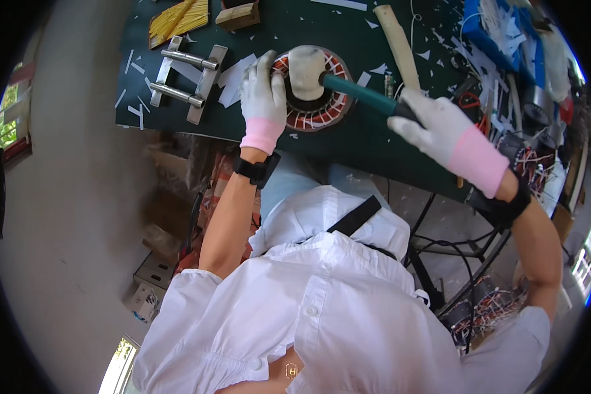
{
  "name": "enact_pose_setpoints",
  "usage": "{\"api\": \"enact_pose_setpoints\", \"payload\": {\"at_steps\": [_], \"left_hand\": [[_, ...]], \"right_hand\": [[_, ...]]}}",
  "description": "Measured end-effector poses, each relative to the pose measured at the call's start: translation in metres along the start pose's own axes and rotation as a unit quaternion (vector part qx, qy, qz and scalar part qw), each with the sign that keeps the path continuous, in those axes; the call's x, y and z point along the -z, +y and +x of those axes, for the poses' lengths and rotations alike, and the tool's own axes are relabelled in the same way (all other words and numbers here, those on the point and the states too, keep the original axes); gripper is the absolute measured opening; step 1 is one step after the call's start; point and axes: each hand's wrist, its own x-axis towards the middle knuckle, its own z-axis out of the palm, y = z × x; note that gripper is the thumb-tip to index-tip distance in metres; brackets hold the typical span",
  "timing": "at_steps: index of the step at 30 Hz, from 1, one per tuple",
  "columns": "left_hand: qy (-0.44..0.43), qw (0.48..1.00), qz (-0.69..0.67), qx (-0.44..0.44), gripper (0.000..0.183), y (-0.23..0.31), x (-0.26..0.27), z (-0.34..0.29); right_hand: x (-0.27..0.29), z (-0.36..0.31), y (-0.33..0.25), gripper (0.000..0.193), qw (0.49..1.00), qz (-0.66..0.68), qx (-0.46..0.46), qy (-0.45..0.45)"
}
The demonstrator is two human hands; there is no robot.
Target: Assembling an electrical motor stator by inserting insulation and copper coils, and using a mallet to secure components.
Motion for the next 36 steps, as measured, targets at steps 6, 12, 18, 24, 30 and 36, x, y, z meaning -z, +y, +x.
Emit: {"api": "enact_pose_setpoints", "payload": {"at_steps": [6, 12, 18, 24, 30, 36], "left_hand": [[0.024, 0.994, -0.092, 0.054, 0.046, 0.002, -0.014, -0.017], [0.024, 0.997, -0.061, 0.042, 0.042, -0.007, -0.011, -0.014], [0.017, 0.996, -0.084, 0.033, 0.041, 0.006, -0.020, -0.001], [0.030, 0.989, -0.124, 0.072, 0.042, -0.001, -0.016, -0.013], [0.012, 0.992, -0.111, 0.057, 0.039, 0.007, -0.019, 0.003], [-0.042, 0.995, -0.072, 0.056, 0.033, 0.000, -0.010, 0.005]], "right_hand": [[-0.003, 0.016, 0.007, 0.033, 0.910, 0.037, 0.048, 0.411], [0.029, 0.013, 0.001, 0.028, 0.991, -0.051, 0.076, 0.100], [-0.044, -0.007, 0.020, 0.031, 0.973, -0.084, 0.050, 0.208], [0.056, 0.010, -0.012, 0.030, 0.980, 0.098, -0.006, 0.172], [-0.040, -0.009, 0.030, 0.032, 0.998, -0.026, 0.021, 0.059], [0.070, 0.015, -0.007, 0.028, 0.963, 0.145, -0.013, 0.227]]}}
